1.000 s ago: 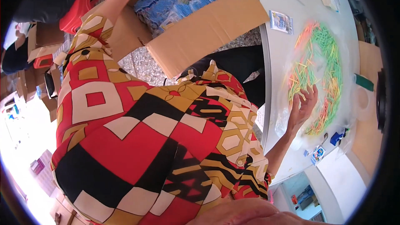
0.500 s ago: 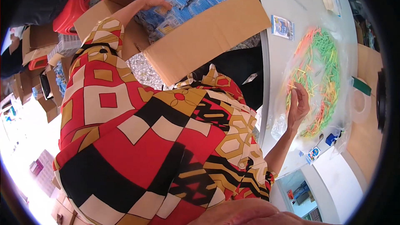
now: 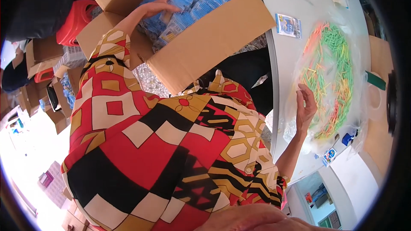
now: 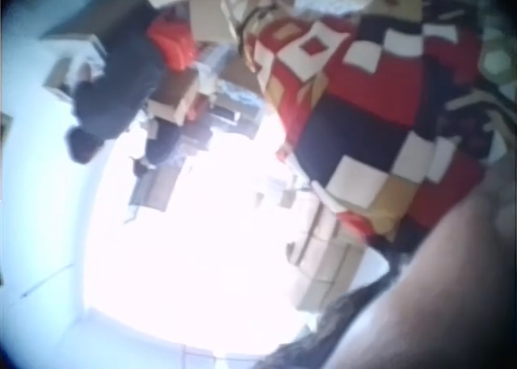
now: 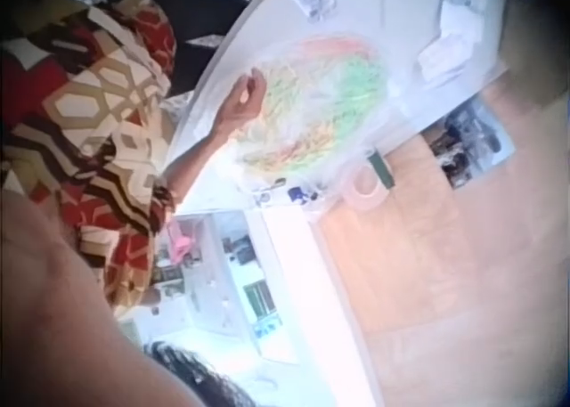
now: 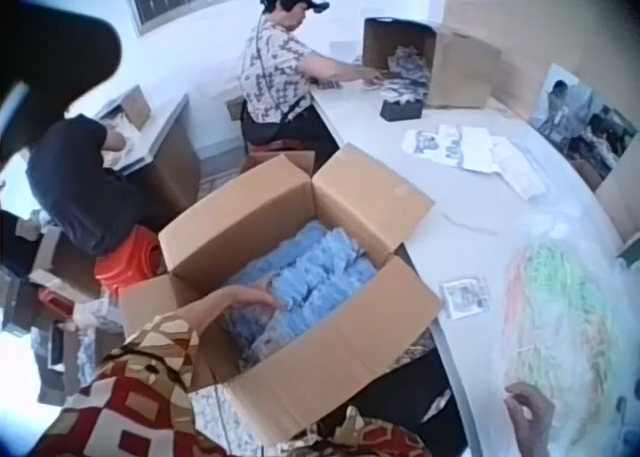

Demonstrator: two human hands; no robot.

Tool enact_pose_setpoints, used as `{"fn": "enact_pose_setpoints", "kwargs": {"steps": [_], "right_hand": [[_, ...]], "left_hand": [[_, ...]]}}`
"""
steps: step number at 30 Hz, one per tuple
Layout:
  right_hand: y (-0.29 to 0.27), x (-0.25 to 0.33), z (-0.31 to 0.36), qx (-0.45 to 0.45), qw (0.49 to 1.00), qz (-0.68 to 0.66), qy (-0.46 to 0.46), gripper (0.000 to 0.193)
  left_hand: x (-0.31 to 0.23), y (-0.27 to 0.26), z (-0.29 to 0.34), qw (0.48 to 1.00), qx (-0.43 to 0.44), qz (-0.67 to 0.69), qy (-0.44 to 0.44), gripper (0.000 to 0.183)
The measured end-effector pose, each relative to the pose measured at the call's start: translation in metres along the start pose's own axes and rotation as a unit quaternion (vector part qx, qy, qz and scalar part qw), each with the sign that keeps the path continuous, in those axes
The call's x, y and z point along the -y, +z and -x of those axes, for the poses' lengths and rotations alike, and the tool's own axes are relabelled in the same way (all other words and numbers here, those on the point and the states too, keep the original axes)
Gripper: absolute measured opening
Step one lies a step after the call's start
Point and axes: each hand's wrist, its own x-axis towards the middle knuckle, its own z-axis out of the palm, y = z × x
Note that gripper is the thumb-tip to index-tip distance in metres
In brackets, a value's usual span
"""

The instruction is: Packaging colorful plastic sticks into bags and then placing them into a cardboard box.

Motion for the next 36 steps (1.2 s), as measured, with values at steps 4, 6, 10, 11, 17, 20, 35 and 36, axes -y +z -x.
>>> {"fn": "enact_pose_setpoints", "kwargs": {"steps": [4,6,10,11,17,20,35,36], "right_hand": [[-0.003,0.001,-0.003,-0.010,1.000,-0.003,-0.005,0.022],[-0.003,0.000,-0.002,-0.015,1.000,-0.007,0.004,0.021],[-0.003,0.004,-0.002,-0.011,1.000,0.016,0.018,0.019],[-0.004,0.005,-0.003,-0.005,0.999,0.018,0.028,0.018],[0.004,0.011,-0.010,0.005,1.000,-0.001,0.026,0.017],[0.013,0.020,-0.016,0.011,1.000,0.007,0.014,0.018],[-0.069,0.062,0.004,-0.141,0.975,-0.052,-0.165,0.040],[-0.076,0.073,0.007,-0.157,0.957,-0.071,-0.232,0.047]], "left_hand": [[0.005,-0.008,-0.013,0.984,-0.069,0.159,0.029,0.075],[0.000,-0.006,-0.024,0.974,-0.083,0.212,-0.019,0.077],[-0.015,0.001,-0.031,0.962,-0.075,0.262,-0.026,0.080],[-0.020,0.003,-0.028,0.963,-0.095,0.248,-0.035,0.080],[0.007,0.029,-0.035,0.968,-0.182,0.172,0.003,0.074],[0.015,0.036,-0.032,0.974,-0.192,0.096,0.072,0.070],[-0.081,0.001,-0.036,0.946,-0.264,-0.117,0.147,0.052],[-0.115,0.017,-0.025,0.941,-0.256,-0.063,0.211,0.044]]}}
